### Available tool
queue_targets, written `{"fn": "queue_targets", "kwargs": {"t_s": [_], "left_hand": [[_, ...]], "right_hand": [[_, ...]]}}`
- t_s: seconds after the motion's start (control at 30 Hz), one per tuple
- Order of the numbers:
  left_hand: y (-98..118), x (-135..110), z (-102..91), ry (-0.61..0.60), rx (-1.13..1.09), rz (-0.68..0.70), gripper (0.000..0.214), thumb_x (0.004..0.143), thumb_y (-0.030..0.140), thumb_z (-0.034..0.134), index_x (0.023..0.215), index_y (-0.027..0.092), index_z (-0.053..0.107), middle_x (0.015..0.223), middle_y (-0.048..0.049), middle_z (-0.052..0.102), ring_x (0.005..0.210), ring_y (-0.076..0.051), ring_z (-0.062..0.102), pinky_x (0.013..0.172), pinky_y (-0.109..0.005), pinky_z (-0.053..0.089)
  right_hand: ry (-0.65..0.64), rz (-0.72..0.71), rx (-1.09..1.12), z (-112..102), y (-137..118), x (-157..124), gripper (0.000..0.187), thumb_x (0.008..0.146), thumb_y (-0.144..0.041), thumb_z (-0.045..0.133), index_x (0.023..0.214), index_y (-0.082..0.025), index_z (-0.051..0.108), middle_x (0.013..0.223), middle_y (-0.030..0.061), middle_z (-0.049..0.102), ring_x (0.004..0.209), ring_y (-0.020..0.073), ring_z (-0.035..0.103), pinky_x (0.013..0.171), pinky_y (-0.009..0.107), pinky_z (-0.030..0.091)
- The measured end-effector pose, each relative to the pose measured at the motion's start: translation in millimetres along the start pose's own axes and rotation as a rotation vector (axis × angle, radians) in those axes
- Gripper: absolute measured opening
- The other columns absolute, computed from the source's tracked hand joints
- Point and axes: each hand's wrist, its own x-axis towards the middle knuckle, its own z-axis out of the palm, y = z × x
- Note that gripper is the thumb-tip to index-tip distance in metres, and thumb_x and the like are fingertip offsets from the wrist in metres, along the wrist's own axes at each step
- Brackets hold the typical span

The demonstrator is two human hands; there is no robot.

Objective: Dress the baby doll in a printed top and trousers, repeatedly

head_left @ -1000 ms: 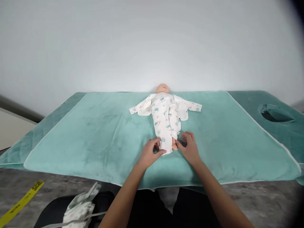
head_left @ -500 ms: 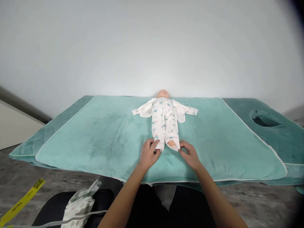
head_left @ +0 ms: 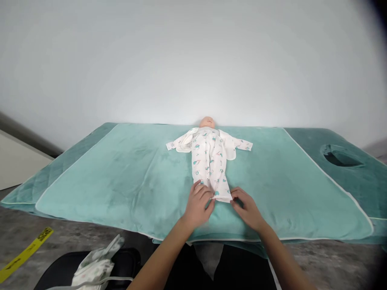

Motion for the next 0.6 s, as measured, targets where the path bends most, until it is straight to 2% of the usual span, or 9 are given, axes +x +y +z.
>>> {"fn": "queue_targets", "kwargs": {"t_s": [0.07, 0.13, 0.2, 0.27, 0.33, 0.43, 0.5, 0.6], "left_hand": [[6.7, -8.1, -6.9, 0.004, -0.014, 0.041, 0.014, 0.088, 0.018, 0.055, 0.077, 0.026, 0.060, 0.087, -0.0021, 0.069, 0.093, -0.021, 0.062, 0.111, -0.052, 0.042], [6.1, -11.1, -15.5, 0.046, -0.025, 0.073, 0.014, 0.088, 0.018, 0.054, 0.077, 0.026, 0.060, 0.087, -0.0023, 0.068, 0.092, -0.021, 0.062, 0.107, -0.051, 0.045], [-8.2, -5.2, -23.4, 0.134, -0.030, 0.010, 0.014, 0.091, 0.022, 0.052, 0.081, 0.026, 0.061, 0.091, -0.0037, 0.068, 0.095, -0.022, 0.062, 0.101, -0.048, 0.049], [-38.3, 9.9, -27.2, 0.208, -0.008, -0.144, 0.016, 0.095, 0.026, 0.049, 0.088, 0.027, 0.063, 0.098, -0.0058, 0.069, 0.101, -0.025, 0.061, 0.096, -0.047, 0.050], [-78.8, 31.4, -24.1, 0.202, 0.056, -0.268, 0.018, 0.095, 0.026, 0.048, 0.098, 0.027, 0.066, 0.106, -0.0078, 0.068, 0.111, -0.027, 0.059, 0.098, -0.048, 0.049], [-136.2, 67.1, -7.3, 0.081, 0.230, -0.308, 0.029, 0.091, 0.017, 0.051, 0.115, 0.021, 0.067, 0.128, -0.0137, 0.063, 0.132, -0.034, 0.047, 0.106, -0.053, 0.042], [-160.4, 88.7, 6.1, 0.023, 0.314, -0.281, 0.038, 0.089, 0.013, 0.052, 0.125, 0.018, 0.064, 0.138, -0.0167, 0.058, 0.139, -0.036, 0.041, 0.112, -0.056, 0.036], [-175.5, 113.1, 19.0, 0.014, 0.327, -0.181, 0.043, 0.088, 0.015, 0.056, 0.131, 0.018, 0.061, 0.135, -0.0170, 0.061, 0.135, -0.035, 0.047, 0.118, -0.056, 0.030]], "right_hand": [[-0.011, -0.010, -0.003, -6.8, -2.1, -3.5, 0.006, 0.088, -0.022, 0.054, 0.085, -0.027, 0.057, 0.093, 0.0051, 0.062, 0.086, 0.0243, 0.061, 0.076, 0.038, 0.050], [-0.128, -0.032, -0.032, -13.7, -7.9, -4.2, 0.009, 0.088, -0.019, 0.054, 0.084, -0.027, 0.058, 0.094, 0.0049, 0.063, 0.087, 0.0236, 0.061, 0.076, 0.037, 0.050], [-0.289, -0.053, -0.078, -21.1, -12.9, 1.2, 0.014, 0.089, -0.017, 0.053, 0.084, -0.027, 0.061, 0.094, 0.0044, 0.065, 0.086, 0.0226, 0.062, 0.077, 0.037, 0.051], [-0.335, -0.058, -0.121, -29.0, -13.2, 16.0, 0.016, 0.090, -0.019, 0.053, 0.086, -0.029, 0.065, 0.094, 0.0044, 0.066, 0.087, 0.0228, 0.063, 0.079, 0.038, 0.053], [-0.194, -0.053, -0.183, -34.5, -7.4, 41.3, 0.017, 0.090, -0.021, 0.053, 0.089, -0.029, 0.068, 0.096, 0.0059, 0.068, 0.093, 0.0255, 0.064, 0.083, 0.041, 0.054], [0.077, -0.060, -0.341, -29.3, 10.1, 92.8, 0.028, 0.087, -0.017, 0.051, 0.103, -0.029, 0.071, 0.110, 0.0092, 0.069, 0.110, 0.0307, 0.062, 0.097, 0.051, 0.052], [0.119, -0.085, -0.415, -15.3, 25.3, 127.9, 0.037, 0.086, -0.015, 0.050, 0.117, -0.027, 0.069, 0.124, 0.0107, 0.067, 0.122, 0.0315, 0.057, 0.107, 0.053, 0.047], [0.122, -0.082, -0.464, 9.7, 49.0, 168.7, 0.045, 0.090, -0.019, 0.048, 0.134, -0.020, 0.060, 0.138, 0.0139, 0.060, 0.132, 0.0310, 0.052, 0.115, 0.052, 0.040]]}}
